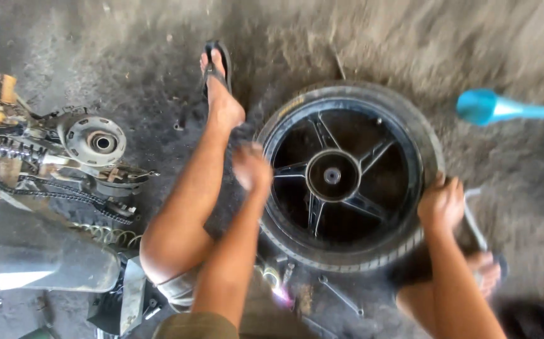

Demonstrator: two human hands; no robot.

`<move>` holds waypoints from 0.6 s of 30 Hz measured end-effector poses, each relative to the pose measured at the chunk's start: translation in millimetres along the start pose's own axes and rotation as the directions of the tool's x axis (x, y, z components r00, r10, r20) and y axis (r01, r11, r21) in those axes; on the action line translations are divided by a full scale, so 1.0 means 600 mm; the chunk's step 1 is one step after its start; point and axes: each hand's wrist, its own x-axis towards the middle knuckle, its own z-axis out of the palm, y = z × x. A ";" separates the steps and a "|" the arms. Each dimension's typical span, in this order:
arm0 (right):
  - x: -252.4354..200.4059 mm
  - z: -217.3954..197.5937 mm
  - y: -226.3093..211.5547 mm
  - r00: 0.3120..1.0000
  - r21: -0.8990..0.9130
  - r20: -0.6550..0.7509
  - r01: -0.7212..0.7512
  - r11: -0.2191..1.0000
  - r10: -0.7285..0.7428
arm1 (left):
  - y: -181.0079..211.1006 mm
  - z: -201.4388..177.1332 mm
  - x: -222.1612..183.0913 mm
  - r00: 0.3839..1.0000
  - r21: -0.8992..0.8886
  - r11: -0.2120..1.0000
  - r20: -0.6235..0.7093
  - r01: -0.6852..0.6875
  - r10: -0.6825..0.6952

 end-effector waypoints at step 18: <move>0.040 -0.063 -0.025 0.877 0.243 0.480 -0.157 0.957 0.022 | 0.005 -0.129 0.389 0.624 -0.640 -0.316 0.764 0.701 -0.164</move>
